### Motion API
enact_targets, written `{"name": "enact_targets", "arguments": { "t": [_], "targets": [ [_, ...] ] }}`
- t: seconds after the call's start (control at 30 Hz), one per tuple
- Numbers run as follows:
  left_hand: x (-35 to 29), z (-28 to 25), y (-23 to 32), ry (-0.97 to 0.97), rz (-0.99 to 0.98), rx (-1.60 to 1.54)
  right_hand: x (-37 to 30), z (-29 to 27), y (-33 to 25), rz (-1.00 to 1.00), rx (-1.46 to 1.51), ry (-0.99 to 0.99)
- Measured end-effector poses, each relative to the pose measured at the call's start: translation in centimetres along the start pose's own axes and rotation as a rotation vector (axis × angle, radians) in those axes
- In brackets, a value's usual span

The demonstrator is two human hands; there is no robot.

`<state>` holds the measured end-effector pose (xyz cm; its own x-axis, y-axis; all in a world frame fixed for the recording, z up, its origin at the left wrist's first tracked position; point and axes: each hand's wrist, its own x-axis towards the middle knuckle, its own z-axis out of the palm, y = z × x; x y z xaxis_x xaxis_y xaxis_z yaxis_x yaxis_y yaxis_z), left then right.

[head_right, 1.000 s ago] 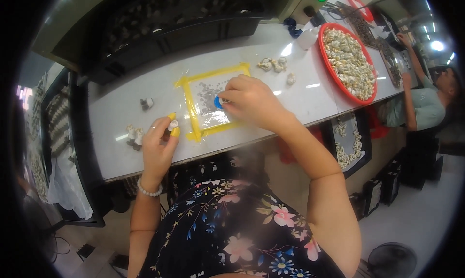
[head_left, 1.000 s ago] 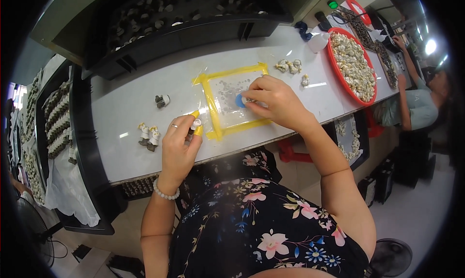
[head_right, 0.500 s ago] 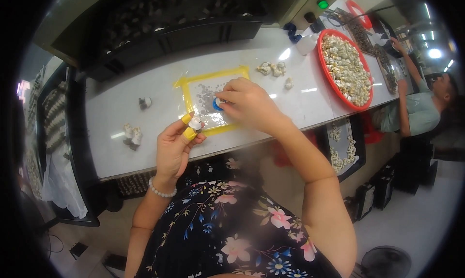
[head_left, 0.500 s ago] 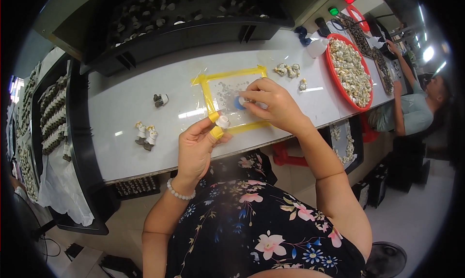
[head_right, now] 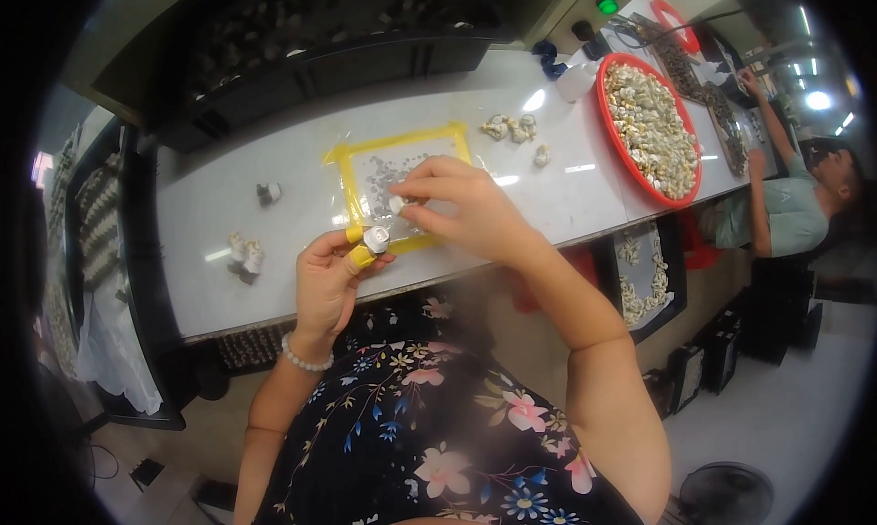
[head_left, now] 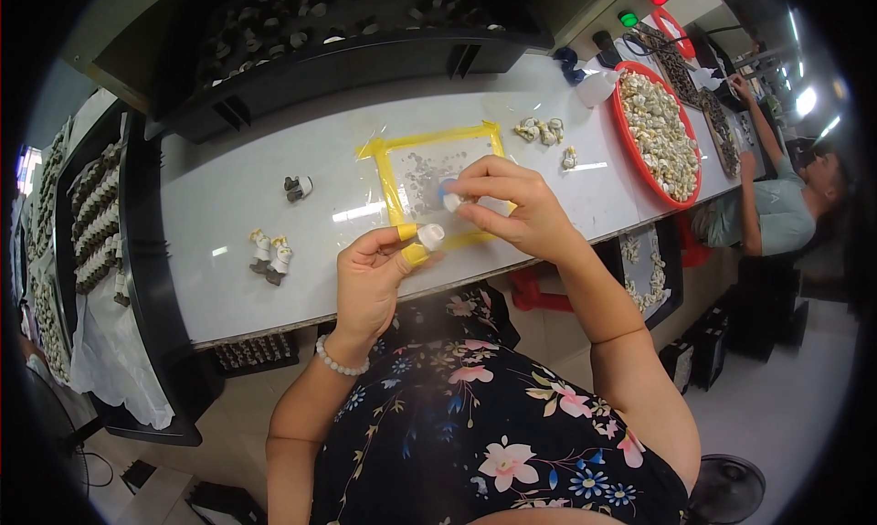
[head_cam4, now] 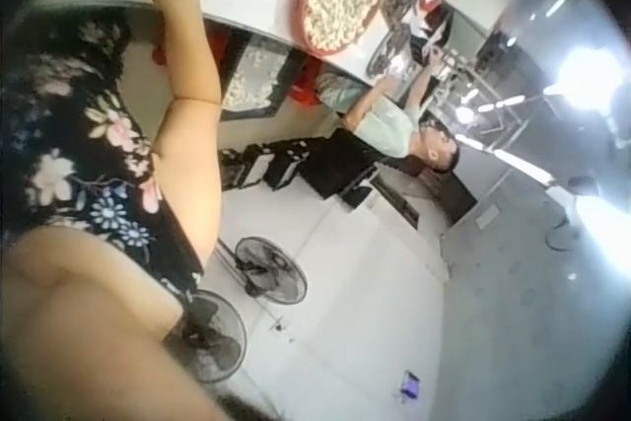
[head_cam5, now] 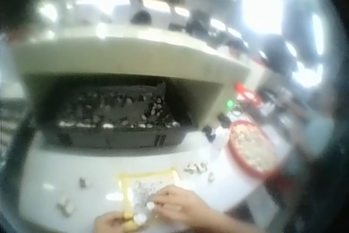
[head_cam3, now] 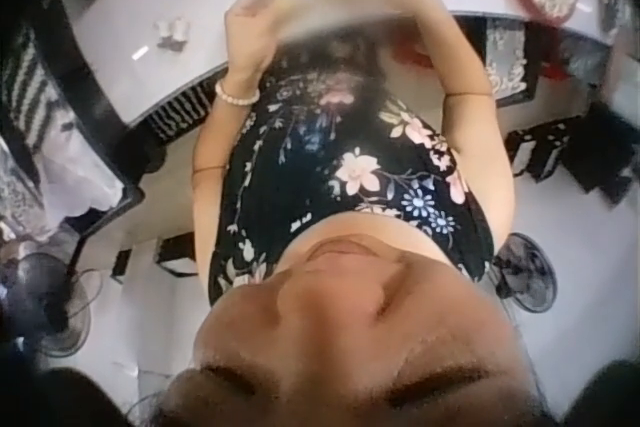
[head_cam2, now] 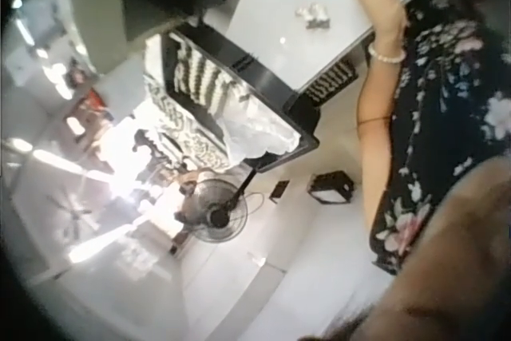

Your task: The person applies adhesive to small figurine parts, attaches them onto figurine bodies by hand, and places the assembled figurines into a tray.

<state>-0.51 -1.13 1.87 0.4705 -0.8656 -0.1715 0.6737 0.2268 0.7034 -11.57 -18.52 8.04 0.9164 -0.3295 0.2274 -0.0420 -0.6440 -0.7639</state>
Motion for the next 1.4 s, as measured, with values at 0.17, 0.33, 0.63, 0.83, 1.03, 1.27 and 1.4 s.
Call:
{"name": "enact_targets", "arguments": {
  "t": [0.17, 0.33, 0.63, 0.83, 1.03, 1.27, 1.4],
  "targets": [
    [0.0, -0.1, 0.0, -0.024, 0.013, -0.015, -0.5, 0.3, -0.8, 0.08, 0.272, -0.086],
    [0.0, -0.2, -0.1, -0.024, 0.015, 0.003, -0.5, 0.7, -0.6, 0.025, 0.266, -0.099],
    [-0.3, 0.0, -0.7, 0.008, 0.022, 0.131, -1.4, 0.7, -0.3, 0.069, 0.226, -0.13],
    [-0.9, 0.1, -0.4, 0.026, -0.052, 0.254, -2.8, 1.2, 0.7, 0.131, 0.31, -0.145],
    [-4.3, -1.4, 3.0, 0.029, 0.75, 1.419, -4.5, -4.6, 4.4, 0.244, -0.18, 0.357],
    [-5.9, -4.9, 4.3, 0.344, 0.852, 1.684, -5.8, -8.6, 7.8, 0.344, -0.43, 0.266],
    [-5.9, -5.3, 4.7, 0.504, 0.833, 1.657, -4.9, -7.4, 7.5, 0.377, -0.425, 0.244]
  ]
}}
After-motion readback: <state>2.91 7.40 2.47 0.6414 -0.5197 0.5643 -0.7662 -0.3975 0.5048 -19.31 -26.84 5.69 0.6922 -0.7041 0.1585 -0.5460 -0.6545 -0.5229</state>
